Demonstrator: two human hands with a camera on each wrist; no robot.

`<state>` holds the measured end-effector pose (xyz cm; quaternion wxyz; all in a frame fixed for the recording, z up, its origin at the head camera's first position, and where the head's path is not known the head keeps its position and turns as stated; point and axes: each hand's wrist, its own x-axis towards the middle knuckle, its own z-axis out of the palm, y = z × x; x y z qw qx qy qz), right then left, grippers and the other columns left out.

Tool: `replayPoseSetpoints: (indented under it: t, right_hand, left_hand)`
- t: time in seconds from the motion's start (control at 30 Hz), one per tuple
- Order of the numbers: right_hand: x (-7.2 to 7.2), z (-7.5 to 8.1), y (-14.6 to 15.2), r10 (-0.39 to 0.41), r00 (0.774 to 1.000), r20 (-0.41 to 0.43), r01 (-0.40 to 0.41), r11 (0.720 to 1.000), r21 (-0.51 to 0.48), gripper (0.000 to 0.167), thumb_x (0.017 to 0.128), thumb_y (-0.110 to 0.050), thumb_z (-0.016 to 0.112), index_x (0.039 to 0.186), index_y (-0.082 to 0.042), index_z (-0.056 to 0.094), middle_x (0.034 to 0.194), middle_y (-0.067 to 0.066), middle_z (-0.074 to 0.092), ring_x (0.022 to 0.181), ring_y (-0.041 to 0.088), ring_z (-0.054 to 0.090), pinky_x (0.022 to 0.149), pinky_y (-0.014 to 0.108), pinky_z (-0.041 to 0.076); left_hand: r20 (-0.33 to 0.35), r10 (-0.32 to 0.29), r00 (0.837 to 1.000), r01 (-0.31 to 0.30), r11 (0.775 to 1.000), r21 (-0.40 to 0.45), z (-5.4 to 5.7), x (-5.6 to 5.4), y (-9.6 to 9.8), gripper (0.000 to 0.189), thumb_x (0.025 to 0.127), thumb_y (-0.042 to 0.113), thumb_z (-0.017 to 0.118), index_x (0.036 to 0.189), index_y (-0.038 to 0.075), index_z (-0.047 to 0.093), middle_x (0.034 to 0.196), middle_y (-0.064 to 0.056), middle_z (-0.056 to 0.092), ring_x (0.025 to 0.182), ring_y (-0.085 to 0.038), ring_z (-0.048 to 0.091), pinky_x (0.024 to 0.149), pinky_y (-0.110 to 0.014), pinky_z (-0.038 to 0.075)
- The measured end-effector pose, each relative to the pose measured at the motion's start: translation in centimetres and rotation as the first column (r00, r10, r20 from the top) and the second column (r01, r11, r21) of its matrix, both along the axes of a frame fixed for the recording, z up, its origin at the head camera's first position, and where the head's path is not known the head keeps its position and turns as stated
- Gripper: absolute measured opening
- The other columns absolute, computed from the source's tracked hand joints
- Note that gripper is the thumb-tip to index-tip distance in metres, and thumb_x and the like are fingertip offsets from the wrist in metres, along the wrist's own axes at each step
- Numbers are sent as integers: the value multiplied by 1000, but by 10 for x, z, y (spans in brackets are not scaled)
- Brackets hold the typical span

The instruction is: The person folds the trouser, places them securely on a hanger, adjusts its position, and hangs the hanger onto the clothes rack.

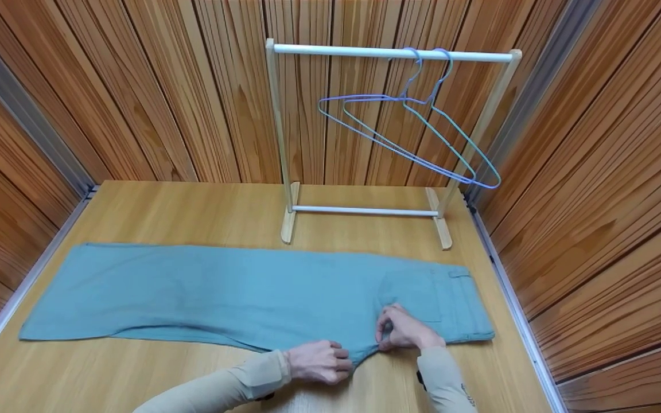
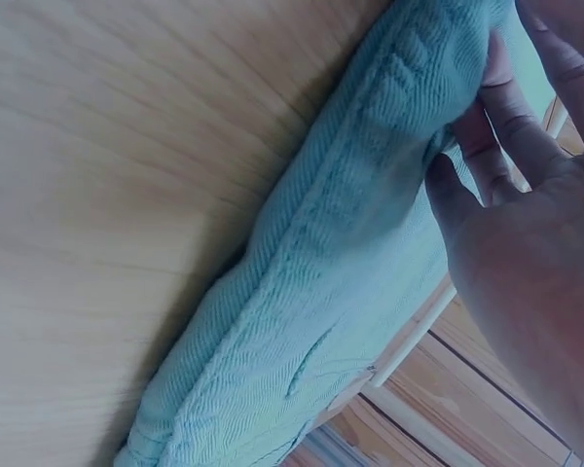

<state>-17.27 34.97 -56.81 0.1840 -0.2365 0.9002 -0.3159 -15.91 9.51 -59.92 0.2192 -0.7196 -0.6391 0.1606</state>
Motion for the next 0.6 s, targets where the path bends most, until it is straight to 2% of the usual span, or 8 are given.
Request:
replayPoseSetpoints:
  t: [0.13, 0.23, 0.43, 0.6]
  right_hand:
    - [1, 0, -3, -24, 1000, 10, 24, 999, 36, 12, 72, -11, 83, 73, -15, 72, 95, -3, 58, 97, 10, 44, 85, 26, 38]
    - [1, -1, -5, -18, 1000, -13, 18, 999, 49, 12, 72, -10, 82, 72, -15, 72, 95, -3, 58, 97, 10, 44, 84, 26, 39]
    - [1, -1, -6, 20, 998, -65, -17, 999, 47, 13, 72, -7, 82, 70, -14, 71, 92, -1, 59, 92, 9, 41, 82, 27, 37]
    - [1, -1, -6, 10, 999, -47, -8, 999, 45, 13, 71, -8, 82, 71, -14, 71, 93, -2, 58, 94, 10, 40, 83, 27, 36]
  left_hand:
    - [28, 44, 999, -43, 998, -44, -3, 2, 3, 23, 102, 24, 49, 105, 31, 70, 105, 19, 67, 90, 1, 63, 78, -15, 53]
    - [52, 79, 995, -76, 995, -70, -4, 3, 5, 22, 103, 25, 48, 108, 31, 69, 107, 19, 68, 93, 1, 63, 79, -14, 52]
    - [54, 78, 996, -75, 995, -63, -3, 5, 6, 23, 102, 26, 49, 106, 32, 71, 107, 20, 69, 94, 2, 63, 79, -14, 51]
    - [146, 107, 984, -103, 994, -34, -2, 2, 0, 24, 105, 24, 46, 118, 28, 66, 112, 18, 69, 99, 1, 64, 82, -14, 52]
